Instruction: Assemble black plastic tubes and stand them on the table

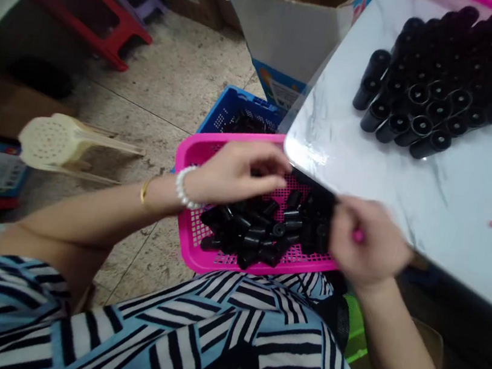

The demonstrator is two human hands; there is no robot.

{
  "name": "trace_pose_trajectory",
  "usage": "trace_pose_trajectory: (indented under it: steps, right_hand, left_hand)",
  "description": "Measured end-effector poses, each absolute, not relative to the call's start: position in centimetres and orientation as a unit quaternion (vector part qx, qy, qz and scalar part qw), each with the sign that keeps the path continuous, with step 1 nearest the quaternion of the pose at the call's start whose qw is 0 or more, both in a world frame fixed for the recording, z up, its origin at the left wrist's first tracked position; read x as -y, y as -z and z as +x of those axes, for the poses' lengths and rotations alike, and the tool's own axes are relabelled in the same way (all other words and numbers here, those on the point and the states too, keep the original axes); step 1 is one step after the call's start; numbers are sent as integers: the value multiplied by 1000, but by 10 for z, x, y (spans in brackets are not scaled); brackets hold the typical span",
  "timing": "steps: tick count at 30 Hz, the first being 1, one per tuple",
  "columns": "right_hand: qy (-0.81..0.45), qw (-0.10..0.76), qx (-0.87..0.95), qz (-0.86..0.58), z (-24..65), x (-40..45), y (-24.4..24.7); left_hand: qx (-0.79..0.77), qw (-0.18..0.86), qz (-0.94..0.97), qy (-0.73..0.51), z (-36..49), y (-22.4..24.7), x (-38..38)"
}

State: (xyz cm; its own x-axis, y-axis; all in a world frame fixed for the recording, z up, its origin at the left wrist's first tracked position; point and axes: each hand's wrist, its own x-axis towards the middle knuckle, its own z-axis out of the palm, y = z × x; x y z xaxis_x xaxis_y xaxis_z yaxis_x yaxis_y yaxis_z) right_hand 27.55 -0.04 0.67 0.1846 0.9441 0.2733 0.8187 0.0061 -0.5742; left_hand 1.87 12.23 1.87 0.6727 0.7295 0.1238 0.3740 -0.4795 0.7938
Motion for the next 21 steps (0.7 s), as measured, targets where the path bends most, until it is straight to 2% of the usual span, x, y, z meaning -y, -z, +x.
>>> trace_pose_trajectory:
  steps: [3, 8, 11, 13, 14, 18, 19, 21]
  right_hand:
    - [-150, 184, 797, -556, 235, -6, 14]
    - [-101, 12, 830, -548, 205, -44, 42]
    - [-98, -36, 842, -529, 199, -44, 46]
    - [-130, -17, 831, -541, 199, -38, 47]
    - [-161, 21, 818, -552, 201, -36, 48]
    - [-354, 284, 646, -614, 209, -30, 46]
    - [-404, 325, 590, -618, 211, -29, 44]
    - [-449, 350, 536, -624, 212, -29, 40]
  left_hand:
    - [-341, 332, 867, -147, -13, 6, -68]
    - [-409, 204, 886, -72, -15, 31, -43]
    - [-388, 179, 904, -8, -1, 23, -49]
    - [-382, 206, 901, -4, 7, 14, -57]
    - [-386, 234, 892, -21, 9, 10, -62]
    - [-406, 343, 838, -126, 8, 7, -74]
    - [-409, 352, 831, -138, 8, 11, -75]
    - [-414, 345, 833, -124, 8, 20, -72]
